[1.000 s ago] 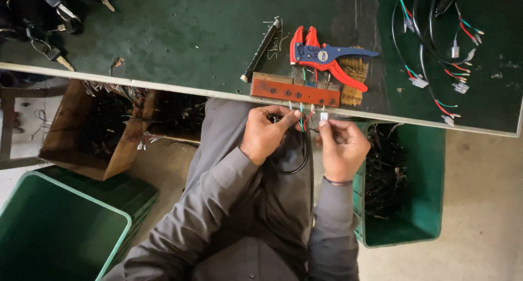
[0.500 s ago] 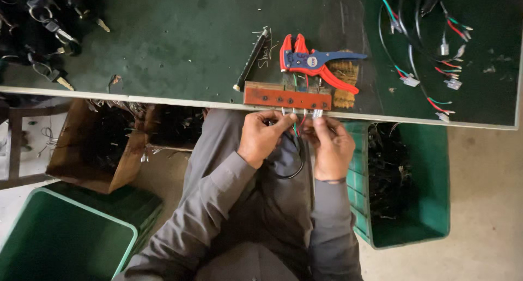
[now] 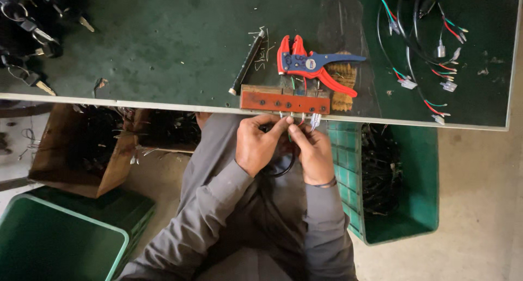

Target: The person sits on the floor and assembles a wiring harness by inserting colored wires into a white connector and securing a black cylindrical component with a screwdriver. The person repeats this process for multiple harnesses, placing finished units on the table.

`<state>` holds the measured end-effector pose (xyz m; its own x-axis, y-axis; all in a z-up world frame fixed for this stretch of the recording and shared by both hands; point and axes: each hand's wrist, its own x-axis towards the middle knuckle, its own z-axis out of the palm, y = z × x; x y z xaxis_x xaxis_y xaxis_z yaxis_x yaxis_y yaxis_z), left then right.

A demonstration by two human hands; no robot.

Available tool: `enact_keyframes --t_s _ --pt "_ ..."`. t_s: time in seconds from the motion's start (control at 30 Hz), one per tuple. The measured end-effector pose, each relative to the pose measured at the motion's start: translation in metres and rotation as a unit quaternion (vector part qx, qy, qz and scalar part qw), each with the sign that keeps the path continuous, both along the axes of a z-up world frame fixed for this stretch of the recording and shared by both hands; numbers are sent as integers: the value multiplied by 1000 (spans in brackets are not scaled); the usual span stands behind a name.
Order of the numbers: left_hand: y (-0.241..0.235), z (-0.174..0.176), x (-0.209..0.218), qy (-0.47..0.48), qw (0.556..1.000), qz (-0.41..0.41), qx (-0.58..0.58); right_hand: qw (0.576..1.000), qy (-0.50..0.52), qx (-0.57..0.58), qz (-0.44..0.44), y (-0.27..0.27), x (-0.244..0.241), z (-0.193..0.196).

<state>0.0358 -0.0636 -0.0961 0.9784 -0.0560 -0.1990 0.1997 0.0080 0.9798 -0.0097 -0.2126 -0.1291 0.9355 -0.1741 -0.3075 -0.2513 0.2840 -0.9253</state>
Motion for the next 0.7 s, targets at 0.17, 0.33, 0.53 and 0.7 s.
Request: enact_keyframes --t_s 0.17,0.33,0.53,0.7 --pt "8 36 1 57 997 -37 21 992 36 113 -35 8 0 6" --pt "44 89 -44 -207 966 -157 23 987 56 137 -66 13 4 4" --pt "59 111 -65 -182 900 -396 16 978 48 202 -24 10 8 1" --pt "65 97 -36 -201 892 -396 82 979 20 -181 91 -20 -15 40"
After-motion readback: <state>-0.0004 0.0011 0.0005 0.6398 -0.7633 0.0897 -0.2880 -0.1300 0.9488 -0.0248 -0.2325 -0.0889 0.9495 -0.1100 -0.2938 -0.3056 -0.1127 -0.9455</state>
